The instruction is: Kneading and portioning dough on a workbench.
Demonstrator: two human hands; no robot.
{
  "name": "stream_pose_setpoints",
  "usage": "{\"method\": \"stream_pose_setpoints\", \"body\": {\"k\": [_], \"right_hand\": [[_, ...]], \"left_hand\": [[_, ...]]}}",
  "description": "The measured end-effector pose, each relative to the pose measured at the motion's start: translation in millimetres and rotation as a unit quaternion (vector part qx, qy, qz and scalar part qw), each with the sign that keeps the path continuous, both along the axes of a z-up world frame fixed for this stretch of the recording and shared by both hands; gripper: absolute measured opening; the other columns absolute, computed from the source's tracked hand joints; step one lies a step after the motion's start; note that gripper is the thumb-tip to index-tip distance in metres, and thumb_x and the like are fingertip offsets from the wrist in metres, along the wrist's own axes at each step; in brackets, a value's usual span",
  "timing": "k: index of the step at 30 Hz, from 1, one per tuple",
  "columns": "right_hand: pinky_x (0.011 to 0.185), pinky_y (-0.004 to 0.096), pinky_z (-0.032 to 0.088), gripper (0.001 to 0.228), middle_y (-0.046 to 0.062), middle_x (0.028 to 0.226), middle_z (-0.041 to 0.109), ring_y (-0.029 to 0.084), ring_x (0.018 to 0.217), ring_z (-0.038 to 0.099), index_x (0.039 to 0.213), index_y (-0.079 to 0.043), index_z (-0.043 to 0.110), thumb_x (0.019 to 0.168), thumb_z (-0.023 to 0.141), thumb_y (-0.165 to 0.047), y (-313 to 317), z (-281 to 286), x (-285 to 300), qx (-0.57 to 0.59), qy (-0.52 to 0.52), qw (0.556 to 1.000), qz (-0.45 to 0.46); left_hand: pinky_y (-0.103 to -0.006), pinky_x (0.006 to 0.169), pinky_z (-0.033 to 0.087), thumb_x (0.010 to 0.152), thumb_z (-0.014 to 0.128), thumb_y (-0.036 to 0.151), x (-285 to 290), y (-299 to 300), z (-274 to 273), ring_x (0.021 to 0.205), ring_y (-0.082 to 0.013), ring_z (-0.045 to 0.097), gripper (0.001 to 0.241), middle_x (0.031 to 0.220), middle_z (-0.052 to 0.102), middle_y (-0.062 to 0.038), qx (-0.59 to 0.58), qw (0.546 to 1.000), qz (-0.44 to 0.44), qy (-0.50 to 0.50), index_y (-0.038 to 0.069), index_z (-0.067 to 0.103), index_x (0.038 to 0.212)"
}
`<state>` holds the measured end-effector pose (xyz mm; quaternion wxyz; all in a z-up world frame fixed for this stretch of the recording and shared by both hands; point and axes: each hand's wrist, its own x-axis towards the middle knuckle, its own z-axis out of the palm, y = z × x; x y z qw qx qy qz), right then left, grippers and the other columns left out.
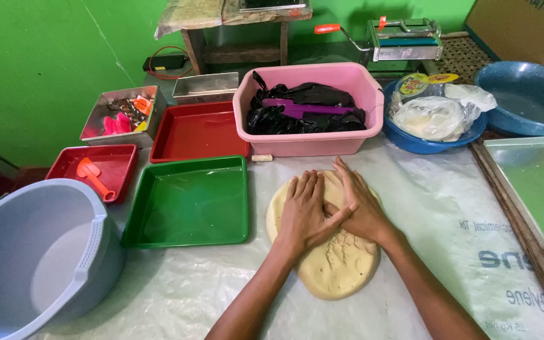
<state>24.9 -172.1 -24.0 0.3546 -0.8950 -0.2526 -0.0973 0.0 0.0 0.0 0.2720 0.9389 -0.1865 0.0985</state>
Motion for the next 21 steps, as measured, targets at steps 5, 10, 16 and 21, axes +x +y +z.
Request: {"method": "stream_pose_setpoints", "body": {"k": [5, 10, 16, 21], "right_hand": [[0.125, 0.051, 0.016, 0.077, 0.023, 0.162, 0.036, 0.039, 0.153, 0.028, 0.157, -0.004, 0.037, 0.089, 0.064, -0.026, 6, 0, 2, -0.094, -0.027, 0.995, -0.005], [0.125, 0.05, 0.02, 0.075, 0.01, 0.153, 0.049, 0.03, 0.148, 0.039, 0.154, -0.016, 0.043, 0.088, 0.066, -0.042, 9, 3, 10, -0.186, -0.006, 0.982, -0.039], [0.123, 0.056, 0.02, 0.068, 0.01, 0.146, 0.053, 0.031, 0.144, 0.041, 0.156, -0.018, 0.043, 0.093, 0.053, -0.04, 16, 18, 4, -0.195, 0.034, 0.979, -0.04], [0.121, 0.057, 0.024, 0.065, 0.003, 0.141, 0.057, 0.026, 0.138, 0.046, 0.153, -0.026, 0.046, 0.097, 0.051, -0.058, 14, -1, 15, -0.221, 0.03, 0.973, -0.064]], "left_hand": [[-0.0484, 0.125, 0.022, 0.086, 0.04, 0.081, -3, 4, 11, 0.147, -0.0361, 0.041, 0.106, 0.149, 0.052, -0.026, -0.008, 1.0, -0.013, 0.024, -0.006, 0.051, 0.144], [-0.0479, 0.126, 0.02, 0.084, 0.036, 0.084, -3, 4, 20, 0.149, -0.0346, 0.039, 0.108, 0.15, 0.051, -0.025, -0.002, 0.998, -0.019, 0.057, -0.004, 0.05, 0.145], [-0.0474, 0.127, 0.016, 0.089, 0.035, 0.078, -4, 3, 22, 0.151, -0.0353, 0.036, 0.102, 0.153, 0.047, -0.026, -0.022, 0.997, -0.009, 0.074, -0.005, 0.045, 0.148], [-0.0511, 0.128, 0.012, 0.092, 0.05, 0.065, -2, 5, 11, 0.15, -0.0424, 0.034, 0.087, 0.155, 0.039, -0.034, -0.144, 0.987, 0.032, 0.058, -0.006, 0.049, 0.142]]}}
